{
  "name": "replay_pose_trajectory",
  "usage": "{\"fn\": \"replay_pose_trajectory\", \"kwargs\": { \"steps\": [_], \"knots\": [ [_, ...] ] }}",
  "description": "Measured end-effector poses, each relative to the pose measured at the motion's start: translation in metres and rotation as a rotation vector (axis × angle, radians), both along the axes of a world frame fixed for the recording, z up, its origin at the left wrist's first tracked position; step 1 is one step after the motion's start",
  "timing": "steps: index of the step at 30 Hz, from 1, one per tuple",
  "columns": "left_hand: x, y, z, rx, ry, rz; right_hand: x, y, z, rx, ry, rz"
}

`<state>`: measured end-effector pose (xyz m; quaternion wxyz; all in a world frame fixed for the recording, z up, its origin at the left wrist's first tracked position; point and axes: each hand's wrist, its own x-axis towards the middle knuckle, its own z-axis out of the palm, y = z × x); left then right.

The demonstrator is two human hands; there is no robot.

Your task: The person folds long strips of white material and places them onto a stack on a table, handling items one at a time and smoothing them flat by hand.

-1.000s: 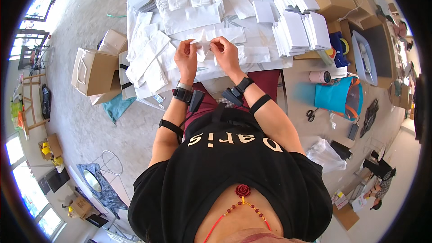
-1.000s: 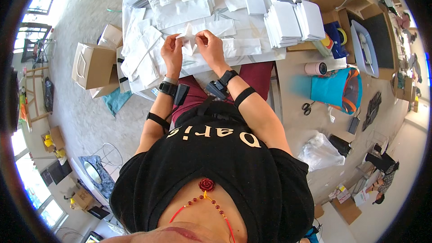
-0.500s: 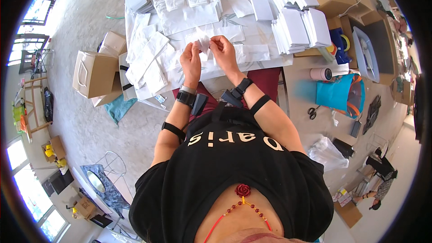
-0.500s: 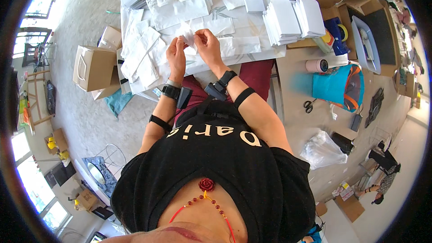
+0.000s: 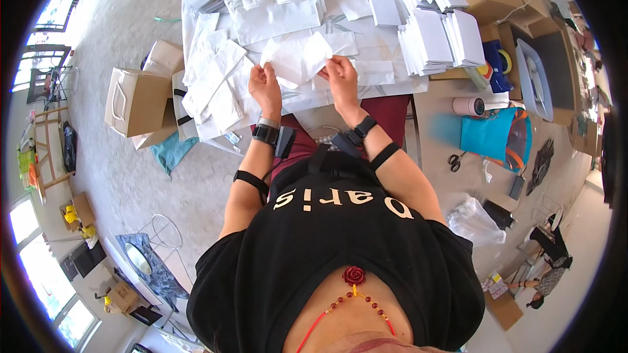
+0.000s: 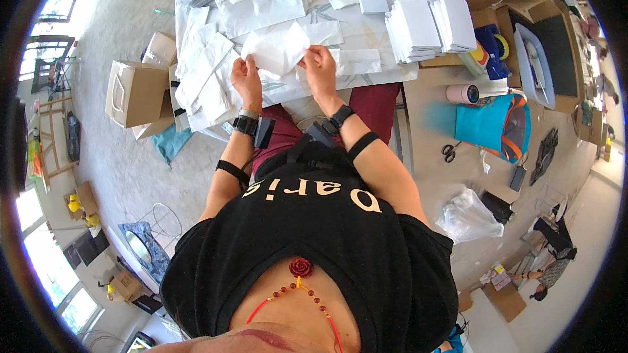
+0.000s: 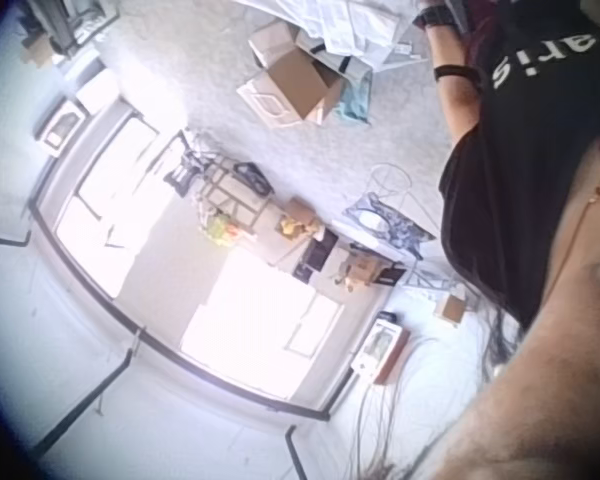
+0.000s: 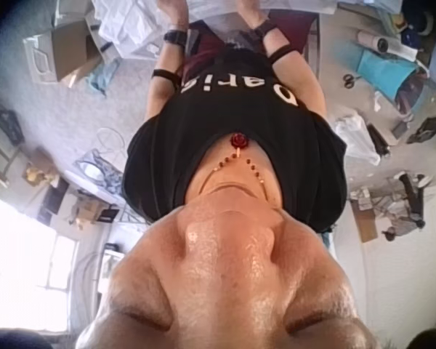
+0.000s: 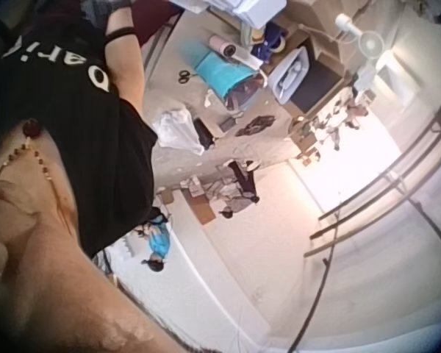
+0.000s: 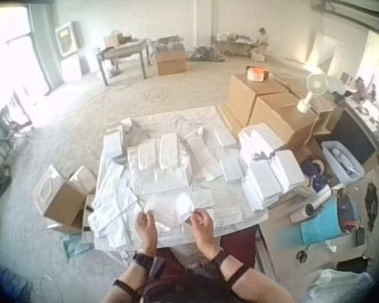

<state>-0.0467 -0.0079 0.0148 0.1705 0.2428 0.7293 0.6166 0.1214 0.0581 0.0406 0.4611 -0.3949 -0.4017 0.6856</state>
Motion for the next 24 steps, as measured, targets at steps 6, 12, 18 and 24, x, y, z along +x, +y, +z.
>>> {"fn": "replay_pose_trajectory", "kwargs": {
  "steps": [6, 12, 18, 24],
  "knots": [
    [0.002, -0.01, -0.018, -0.146, 0.086, -0.025, 0.044, -0.003, -0.029, -0.088, -0.009, -0.118],
    [0.017, -0.007, -0.02, -0.229, 0.528, -0.226, 0.069, -0.003, -0.051, -0.154, -0.107, -0.138],
    [0.017, -0.01, -0.035, -0.133, 0.295, -0.25, 0.069, -0.007, -0.048, -0.198, -0.183, -0.122],
    [0.012, -0.016, -0.025, -0.255, 0.475, -0.236, 0.07, -0.009, -0.049, -0.232, -0.237, -0.117]
  ]
}}
